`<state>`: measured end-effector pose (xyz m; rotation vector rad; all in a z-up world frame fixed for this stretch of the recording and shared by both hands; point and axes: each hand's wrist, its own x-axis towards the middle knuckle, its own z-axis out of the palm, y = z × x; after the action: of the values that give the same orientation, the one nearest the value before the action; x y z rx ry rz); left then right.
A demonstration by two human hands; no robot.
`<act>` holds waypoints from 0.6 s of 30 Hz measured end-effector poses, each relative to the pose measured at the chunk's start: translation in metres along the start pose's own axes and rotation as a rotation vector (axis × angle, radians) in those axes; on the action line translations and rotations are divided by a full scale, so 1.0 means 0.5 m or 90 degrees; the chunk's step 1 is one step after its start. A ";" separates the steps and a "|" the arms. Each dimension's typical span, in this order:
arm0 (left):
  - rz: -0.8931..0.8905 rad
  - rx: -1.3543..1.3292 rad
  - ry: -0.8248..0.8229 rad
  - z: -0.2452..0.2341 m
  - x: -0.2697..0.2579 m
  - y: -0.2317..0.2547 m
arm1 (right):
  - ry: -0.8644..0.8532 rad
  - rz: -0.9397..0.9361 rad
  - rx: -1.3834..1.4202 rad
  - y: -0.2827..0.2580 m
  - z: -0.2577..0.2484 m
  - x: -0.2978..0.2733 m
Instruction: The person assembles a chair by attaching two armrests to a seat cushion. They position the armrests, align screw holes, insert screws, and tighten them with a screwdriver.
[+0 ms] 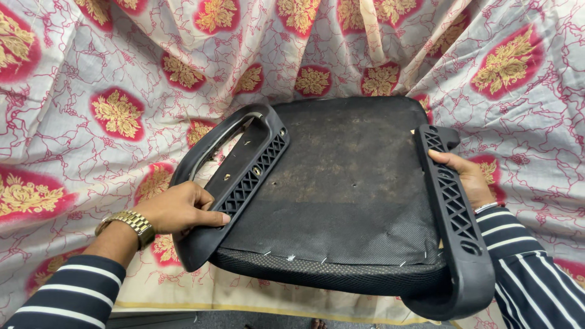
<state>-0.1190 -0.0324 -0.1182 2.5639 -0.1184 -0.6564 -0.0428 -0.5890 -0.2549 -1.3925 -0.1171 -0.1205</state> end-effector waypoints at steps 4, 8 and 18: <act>0.042 0.068 0.117 0.002 0.039 0.005 | 0.031 0.121 0.120 0.010 -0.013 0.006; -0.038 -0.014 0.069 0.006 0.112 0.022 | 0.027 0.073 0.061 0.012 -0.011 0.002; -0.158 -0.176 0.044 -0.014 0.197 0.046 | 0.038 0.039 0.021 0.027 -0.027 -0.007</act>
<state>-0.0281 -0.0691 -0.1444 2.3469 0.2988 -0.6251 -0.0443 -0.5997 -0.2707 -1.3565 -0.0270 -0.1080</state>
